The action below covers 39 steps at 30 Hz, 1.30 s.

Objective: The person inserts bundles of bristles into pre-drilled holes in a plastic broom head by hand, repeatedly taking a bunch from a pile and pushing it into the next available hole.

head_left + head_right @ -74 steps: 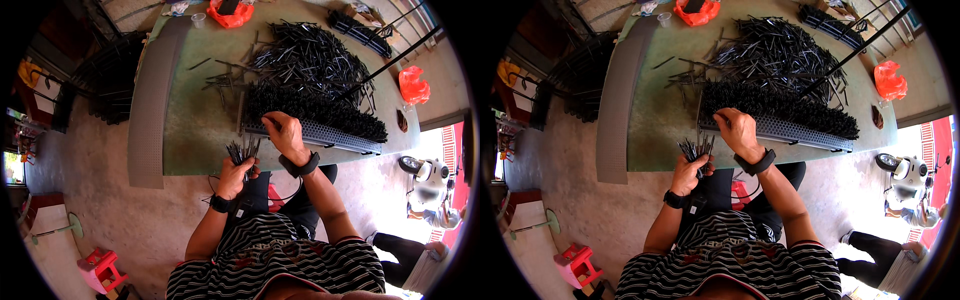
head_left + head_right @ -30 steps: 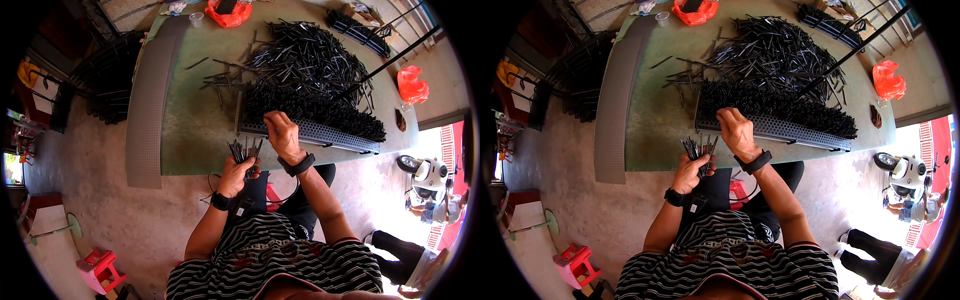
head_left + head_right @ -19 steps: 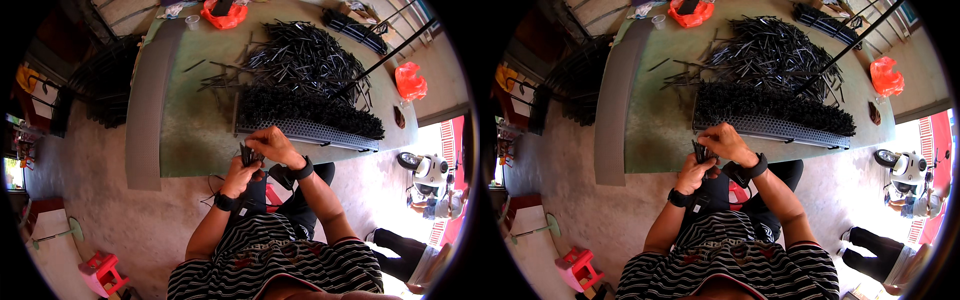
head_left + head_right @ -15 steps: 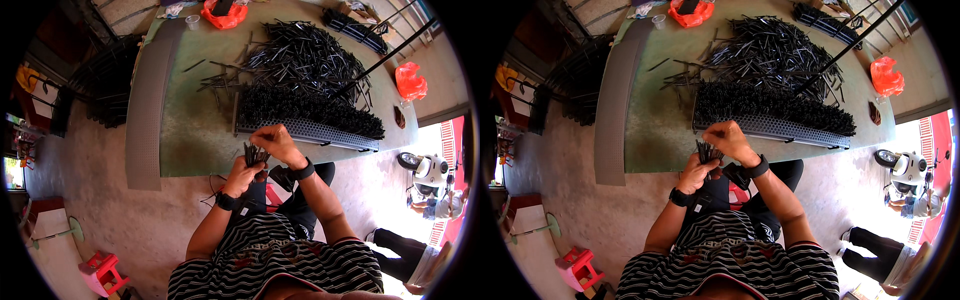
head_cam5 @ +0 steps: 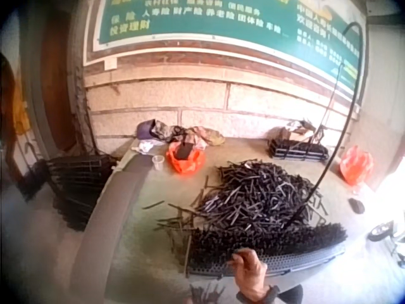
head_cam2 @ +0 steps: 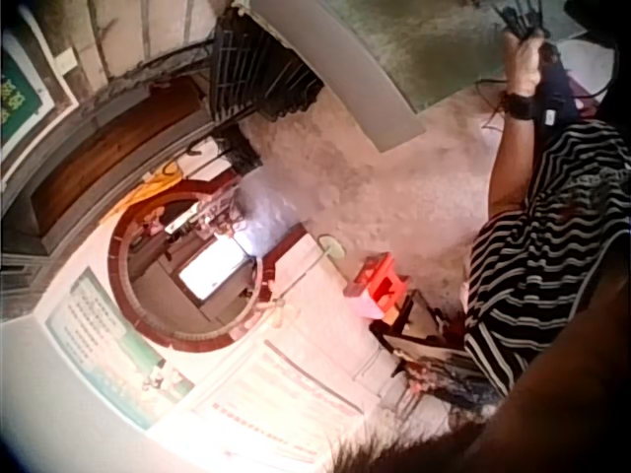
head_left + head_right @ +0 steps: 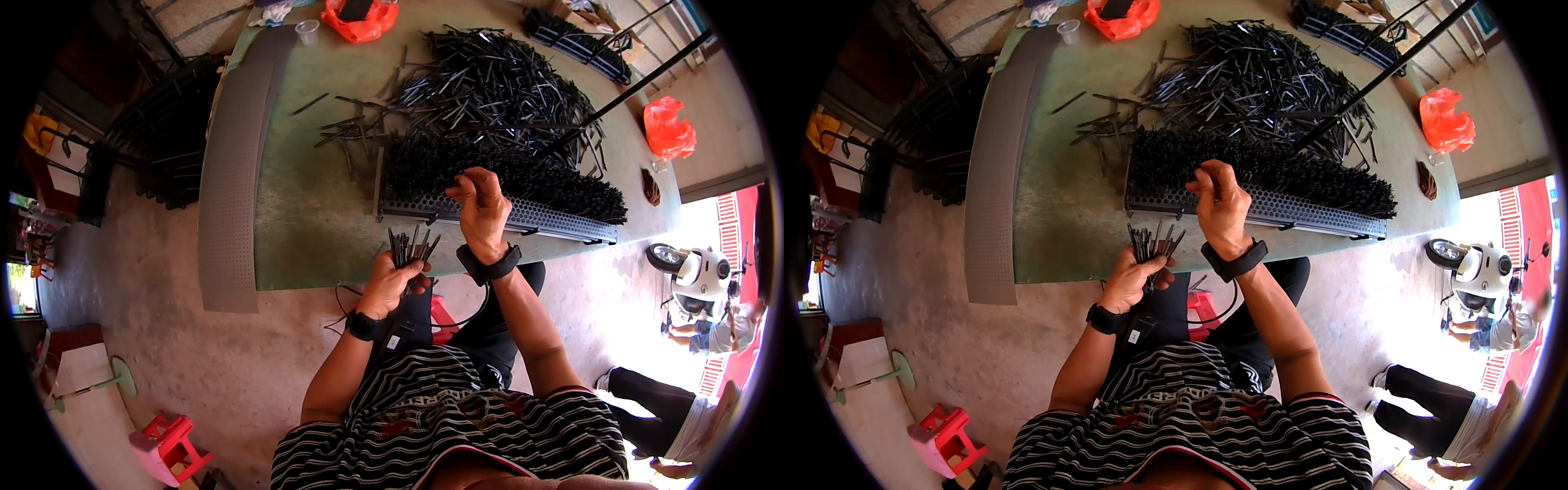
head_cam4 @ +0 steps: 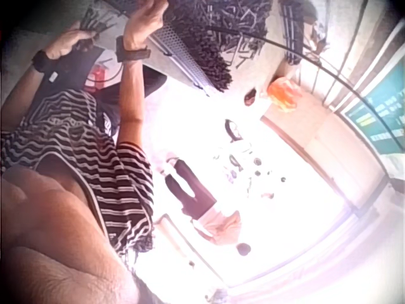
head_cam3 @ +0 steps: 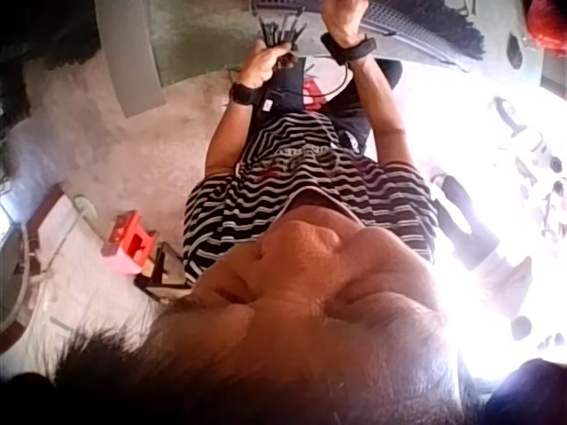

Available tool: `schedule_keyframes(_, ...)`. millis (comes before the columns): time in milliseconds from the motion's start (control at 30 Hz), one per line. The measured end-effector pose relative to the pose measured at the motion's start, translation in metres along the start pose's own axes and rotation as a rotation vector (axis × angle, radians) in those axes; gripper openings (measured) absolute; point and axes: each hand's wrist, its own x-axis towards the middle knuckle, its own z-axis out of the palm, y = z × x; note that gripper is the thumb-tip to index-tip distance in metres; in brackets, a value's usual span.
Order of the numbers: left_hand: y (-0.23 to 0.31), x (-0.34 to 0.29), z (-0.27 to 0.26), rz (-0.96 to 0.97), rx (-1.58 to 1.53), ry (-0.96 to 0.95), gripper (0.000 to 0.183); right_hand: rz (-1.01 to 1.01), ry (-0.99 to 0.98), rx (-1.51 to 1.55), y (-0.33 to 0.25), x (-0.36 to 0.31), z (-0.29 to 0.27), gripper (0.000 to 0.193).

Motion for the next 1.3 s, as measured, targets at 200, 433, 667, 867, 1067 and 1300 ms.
schedule_keyframes(200,0.004,-0.002,-0.002,-0.001,0.0,0.01,0.012,-0.116,-0.088,-0.168,0.005,-0.002,0.006,0.01)
schedule_keyframes(433,0.005,0.0,-0.002,0.0,0.009,0.035,0.012,-0.372,-0.323,-0.604,-0.003,0.005,0.005,0.02)
schedule_keyframes(667,0.001,0.001,0.0,0.016,0.022,0.039,0.012,-0.072,-0.406,-0.396,-0.023,-0.003,0.005,0.012)
schedule_keyframes(867,0.0,0.004,0.006,0.016,0.031,-0.001,0.013,0.281,-0.609,-0.11,-0.027,-0.019,0.004,0.009)
schedule_keyframes(1067,-0.008,0.005,-0.002,0.022,0.023,-0.003,0.016,0.463,-0.25,0.355,-0.026,-0.012,-0.001,0.008)
schedule_keyframes(1300,-0.004,0.002,-0.006,0.003,0.025,0.058,0.015,-0.019,-0.026,-0.052,-0.01,-0.006,-0.001,0.006)
